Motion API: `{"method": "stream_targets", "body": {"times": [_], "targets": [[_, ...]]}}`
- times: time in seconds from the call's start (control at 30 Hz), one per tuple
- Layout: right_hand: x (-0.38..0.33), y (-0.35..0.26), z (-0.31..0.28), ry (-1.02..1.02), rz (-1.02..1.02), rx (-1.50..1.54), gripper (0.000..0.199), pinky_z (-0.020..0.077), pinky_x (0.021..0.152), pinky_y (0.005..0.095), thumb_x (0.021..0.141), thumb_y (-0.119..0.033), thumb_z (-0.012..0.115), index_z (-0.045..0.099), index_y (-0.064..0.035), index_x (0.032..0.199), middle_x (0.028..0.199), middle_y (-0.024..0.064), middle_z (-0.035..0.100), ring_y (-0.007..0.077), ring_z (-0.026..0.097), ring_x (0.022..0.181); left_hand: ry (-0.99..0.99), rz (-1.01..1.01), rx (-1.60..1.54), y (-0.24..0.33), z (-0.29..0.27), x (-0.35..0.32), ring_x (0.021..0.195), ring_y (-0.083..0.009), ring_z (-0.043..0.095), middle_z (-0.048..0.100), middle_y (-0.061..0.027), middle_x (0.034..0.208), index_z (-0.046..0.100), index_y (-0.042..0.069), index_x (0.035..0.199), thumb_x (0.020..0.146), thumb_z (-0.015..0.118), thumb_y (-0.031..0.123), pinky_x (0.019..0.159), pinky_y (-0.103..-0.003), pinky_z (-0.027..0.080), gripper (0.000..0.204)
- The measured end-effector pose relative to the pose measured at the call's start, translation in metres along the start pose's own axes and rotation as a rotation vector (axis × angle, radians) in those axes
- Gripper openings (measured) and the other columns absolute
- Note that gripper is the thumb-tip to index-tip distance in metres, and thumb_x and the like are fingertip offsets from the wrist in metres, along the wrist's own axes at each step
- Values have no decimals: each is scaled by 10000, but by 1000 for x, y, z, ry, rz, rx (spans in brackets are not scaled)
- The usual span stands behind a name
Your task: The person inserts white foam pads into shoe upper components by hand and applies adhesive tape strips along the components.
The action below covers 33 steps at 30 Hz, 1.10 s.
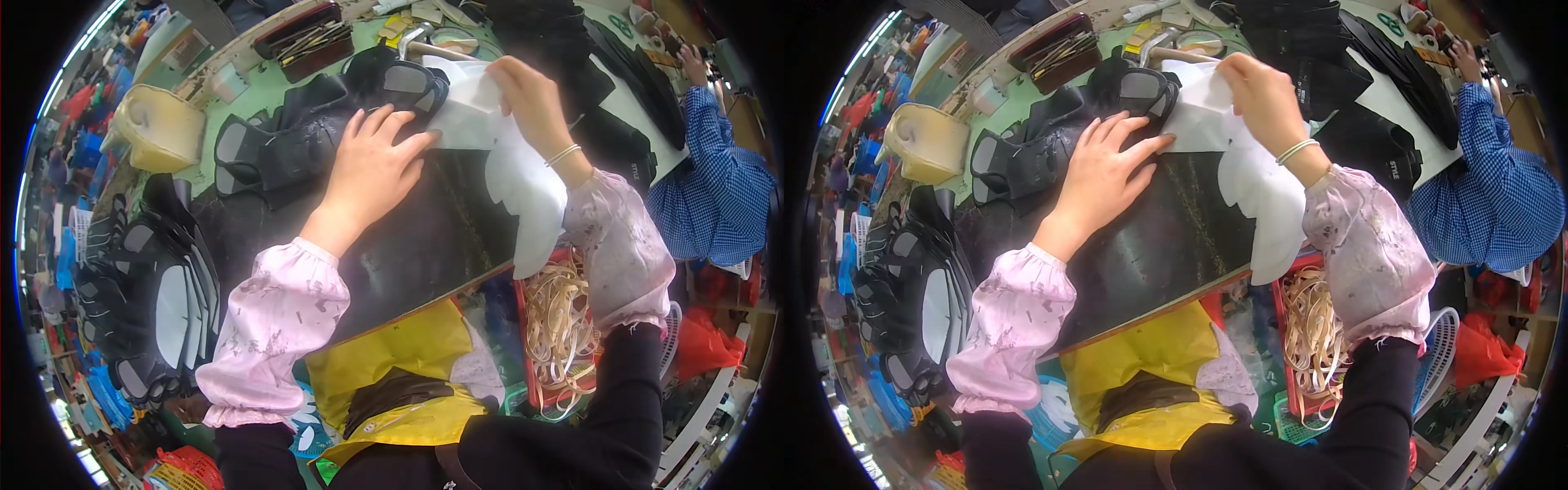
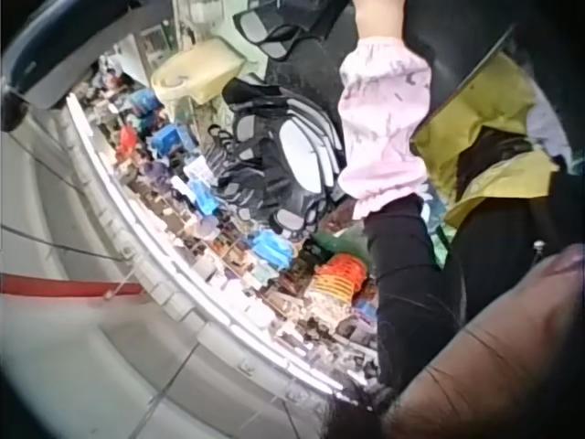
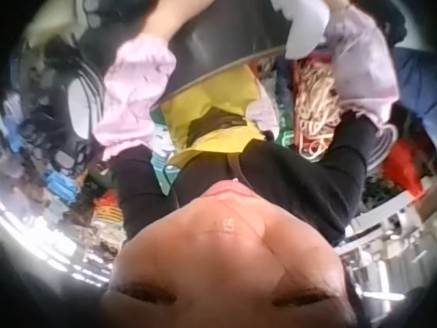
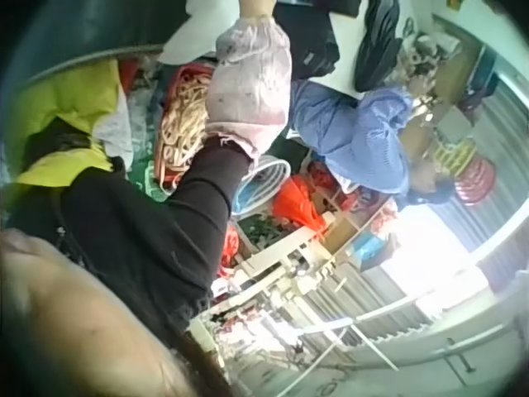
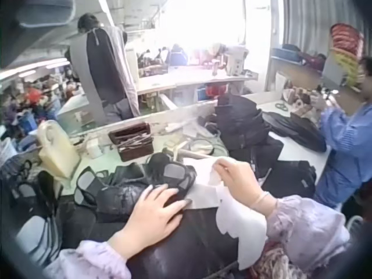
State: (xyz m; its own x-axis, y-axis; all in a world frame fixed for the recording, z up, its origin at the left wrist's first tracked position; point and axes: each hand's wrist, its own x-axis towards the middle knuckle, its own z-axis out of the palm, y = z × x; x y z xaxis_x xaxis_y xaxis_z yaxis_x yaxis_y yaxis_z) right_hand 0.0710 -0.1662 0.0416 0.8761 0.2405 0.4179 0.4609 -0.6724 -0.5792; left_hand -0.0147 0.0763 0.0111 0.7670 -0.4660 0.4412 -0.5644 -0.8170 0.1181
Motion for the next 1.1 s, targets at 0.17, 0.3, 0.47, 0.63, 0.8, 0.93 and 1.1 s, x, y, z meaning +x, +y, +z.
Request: {"method": "stream_targets", "body": {"times": [0.17,0.3,0.47,0.63,0.8,0.93,1.1], "targets": [[11,-15,-11,55,129,204,249,489,536,276,989,-235,592,704,-22,1055,696,92,687,144,642,494,32,-33,63,4,6,1,1242,-317,507,568,-89,1240,669,263,1258,857,670,180,1092,-536,372,410],[35,0,-16,201,137,227,267,509,544,264,977,-244,605,707,-4,1031,714,79,710,142,675,529,50,-56,74,8,7,5,1214,-304,517,574,-88,1208,688,255,1231,834,674,171,1084,-531,377,407],[80,31,-79,426,82,121,269,478,550,251,978,-270,592,727,-44,1036,654,44,675,94,625,550,49,-53,15,9,2,14,1200,-310,526,602,-90,1167,716,201,1138,824,679,173,1049,-495,406,318],[41,-23,-61,117,106,157,263,512,537,259,965,-243,611,711,-12,1040,785,81,731,148,699,579,268,-197,-369,12,-24,23,1092,-326,586,624,-108,1103,711,97,1002,846,647,67,955,-412,463,171],[28,-19,-31,-65,158,176,254,518,533,254,974,-219,600,705,7,1025,824,114,736,151,726,635,189,87,-275,38,10,37,1192,-348,560,599,-141,1255,641,69,1204,872,674,165,1040,-436,443,347],[29,0,-29,86,221,342,230,550,557,239,975,-182,601,718,11,1020,872,79,739,149,735,672,66,52,-171,46,43,29,1331,-343,484,532,-171,1393,569,18,1292,858,712,354,1109,-437,405,567],[52,-11,-47,296,109,279,213,586,818,265,980,-126,601,705,7,1109,1037,105,732,156,734,891,59,28,-152,48,42,32,1319,-330,488,531,-157,1399,583,30,1268,834,721,391,1070,-438,419,581]]}}
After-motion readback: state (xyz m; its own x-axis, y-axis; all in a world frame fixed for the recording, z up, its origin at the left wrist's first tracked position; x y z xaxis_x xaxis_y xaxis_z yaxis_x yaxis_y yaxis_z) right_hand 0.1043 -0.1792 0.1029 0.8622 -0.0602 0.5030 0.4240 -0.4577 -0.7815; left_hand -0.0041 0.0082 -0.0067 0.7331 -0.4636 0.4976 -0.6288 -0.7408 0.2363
